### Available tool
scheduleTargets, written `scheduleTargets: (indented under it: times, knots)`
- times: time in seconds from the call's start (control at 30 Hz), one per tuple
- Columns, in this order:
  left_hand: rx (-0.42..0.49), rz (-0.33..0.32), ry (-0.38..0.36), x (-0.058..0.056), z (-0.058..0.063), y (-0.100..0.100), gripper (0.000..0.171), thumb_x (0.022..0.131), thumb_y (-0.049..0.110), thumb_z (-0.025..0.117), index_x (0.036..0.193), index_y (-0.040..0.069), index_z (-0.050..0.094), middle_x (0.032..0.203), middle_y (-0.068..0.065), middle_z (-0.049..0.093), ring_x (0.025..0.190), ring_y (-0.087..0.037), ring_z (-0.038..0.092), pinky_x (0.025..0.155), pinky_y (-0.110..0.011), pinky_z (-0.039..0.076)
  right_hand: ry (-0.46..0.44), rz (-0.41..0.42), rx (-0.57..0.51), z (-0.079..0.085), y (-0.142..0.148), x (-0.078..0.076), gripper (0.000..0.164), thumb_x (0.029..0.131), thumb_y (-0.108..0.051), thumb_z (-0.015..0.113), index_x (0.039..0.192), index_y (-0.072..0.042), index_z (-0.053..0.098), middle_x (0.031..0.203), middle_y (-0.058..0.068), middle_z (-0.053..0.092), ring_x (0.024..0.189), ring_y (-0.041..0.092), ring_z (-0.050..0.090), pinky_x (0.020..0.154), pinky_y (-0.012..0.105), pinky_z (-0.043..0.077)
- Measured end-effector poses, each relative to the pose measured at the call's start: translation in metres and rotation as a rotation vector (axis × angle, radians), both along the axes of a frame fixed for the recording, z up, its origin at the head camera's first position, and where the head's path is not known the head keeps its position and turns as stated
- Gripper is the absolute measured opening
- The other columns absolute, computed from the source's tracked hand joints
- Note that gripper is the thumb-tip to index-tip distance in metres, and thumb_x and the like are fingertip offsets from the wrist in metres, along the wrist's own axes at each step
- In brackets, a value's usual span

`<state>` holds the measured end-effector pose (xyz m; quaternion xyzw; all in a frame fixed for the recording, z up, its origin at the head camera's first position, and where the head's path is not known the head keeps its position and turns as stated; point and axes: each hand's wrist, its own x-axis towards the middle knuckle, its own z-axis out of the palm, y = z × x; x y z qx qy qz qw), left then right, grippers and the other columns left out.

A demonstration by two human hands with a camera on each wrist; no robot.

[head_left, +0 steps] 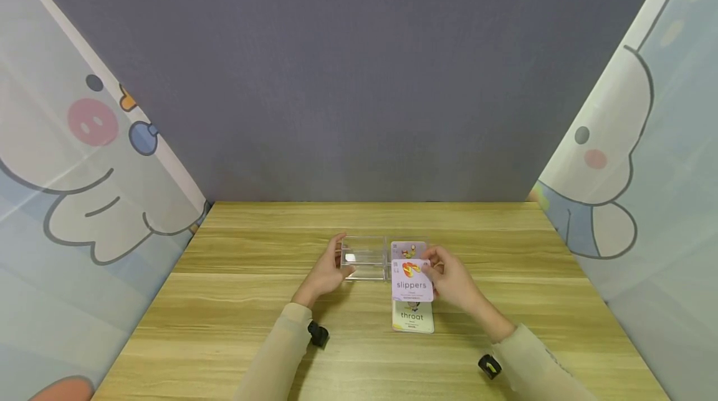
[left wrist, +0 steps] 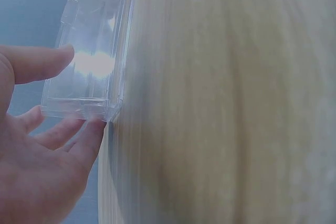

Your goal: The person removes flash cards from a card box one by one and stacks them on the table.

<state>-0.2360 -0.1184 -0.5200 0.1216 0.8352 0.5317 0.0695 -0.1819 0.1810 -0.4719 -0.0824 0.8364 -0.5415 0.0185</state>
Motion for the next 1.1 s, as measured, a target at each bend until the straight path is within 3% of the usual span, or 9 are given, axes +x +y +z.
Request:
scheduleTargets:
  times: [0.27,0.57,0.9,1.1]
  knots:
    - [-0.011,0.004,0.0,0.001,0.001,0.0,0.083,0.094,0.004,0.069,0.161,0.011,0.02,0.147,-0.022,0.043,0.135,-0.044,0.046,0.114,-0.055,0.038,0.01,0.009,0.028,-0.001,0.001,0.004,0.019,0.096,0.008,0.06,0.114,0.001,0.059,0.094,0.013,0.054,0.061,0.017,0.056,0.045,0.043,0.056]
    - [0.004,0.004,-0.001,0.0,0.0,0.0,0.084,0.095,0.005,0.069,0.161,0.012,0.019,0.148,-0.022,0.043,0.135,-0.044,0.046,0.114,-0.056,0.037,0.005,0.002,0.073,-0.008,0.001,0.007,0.018,0.095,0.008,0.06,0.111,0.0,0.06,0.093,0.01,0.054,0.063,0.017,0.055,0.041,0.028,0.052]
    - [0.004,0.003,0.0,0.0,-0.001,-0.001,0.082,0.096,0.006,0.069,0.161,0.012,0.019,0.149,-0.023,0.042,0.136,-0.044,0.044,0.114,-0.056,0.037,-0.009,0.002,0.087,-0.015,0.0,0.012,0.018,0.093,0.01,0.061,0.106,-0.002,0.061,0.092,0.009,0.052,0.066,0.017,0.055,0.043,0.026,0.052]
    - [0.011,0.005,0.009,0.0,0.0,0.0,0.084,0.094,0.003,0.069,0.161,0.01,0.019,0.145,-0.023,0.046,0.133,-0.044,0.047,0.115,-0.054,0.037,-0.006,0.028,0.1,-0.019,-0.001,0.015,0.019,0.092,0.011,0.061,0.106,-0.001,0.06,0.089,0.009,0.051,0.061,0.017,0.055,0.039,0.032,0.052]
